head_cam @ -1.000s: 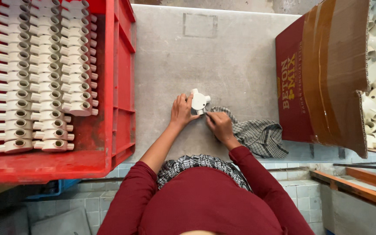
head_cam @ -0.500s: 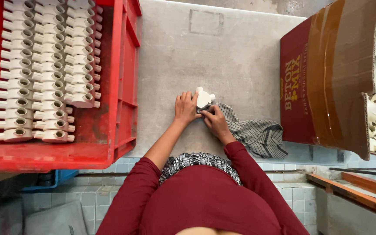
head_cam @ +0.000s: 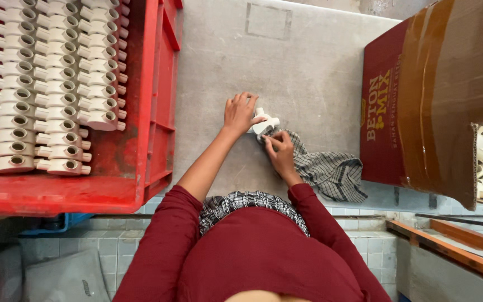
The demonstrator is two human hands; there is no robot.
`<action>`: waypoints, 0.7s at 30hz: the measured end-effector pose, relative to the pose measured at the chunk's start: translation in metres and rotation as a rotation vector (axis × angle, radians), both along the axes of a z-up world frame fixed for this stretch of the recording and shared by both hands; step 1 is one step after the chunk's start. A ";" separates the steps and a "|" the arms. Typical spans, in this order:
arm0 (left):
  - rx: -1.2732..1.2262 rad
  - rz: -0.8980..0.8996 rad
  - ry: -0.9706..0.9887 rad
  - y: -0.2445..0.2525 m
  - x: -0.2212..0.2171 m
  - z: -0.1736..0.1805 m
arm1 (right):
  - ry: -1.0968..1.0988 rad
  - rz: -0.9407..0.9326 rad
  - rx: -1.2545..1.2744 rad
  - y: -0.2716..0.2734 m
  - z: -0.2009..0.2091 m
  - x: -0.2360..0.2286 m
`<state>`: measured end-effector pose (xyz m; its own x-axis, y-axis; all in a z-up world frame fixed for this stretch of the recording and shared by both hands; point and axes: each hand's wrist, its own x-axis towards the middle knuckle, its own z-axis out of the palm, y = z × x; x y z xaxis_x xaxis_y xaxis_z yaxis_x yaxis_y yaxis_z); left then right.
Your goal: The person wipes white plastic pipe fittings with a cloth on a table, then places them into a red crate. The person repeats this process for several fittings, taking them from a cardboard box and arranging them in the crate.
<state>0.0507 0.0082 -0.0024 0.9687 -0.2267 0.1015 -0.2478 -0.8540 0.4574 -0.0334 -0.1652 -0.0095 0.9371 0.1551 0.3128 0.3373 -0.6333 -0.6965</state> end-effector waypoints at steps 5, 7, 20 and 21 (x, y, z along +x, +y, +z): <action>0.048 0.024 0.117 -0.008 0.003 -0.044 | -0.273 0.084 -0.309 -0.005 -0.027 0.003; 0.031 0.063 0.160 -0.009 -0.001 -0.045 | -0.344 0.126 -0.379 -0.008 -0.028 0.001; 0.177 0.147 0.322 -0.017 0.006 -0.002 | -0.433 0.119 -0.546 0.005 -0.011 0.000; 0.172 0.159 0.321 -0.017 0.006 -0.003 | -0.415 0.118 -0.524 0.007 -0.007 -0.001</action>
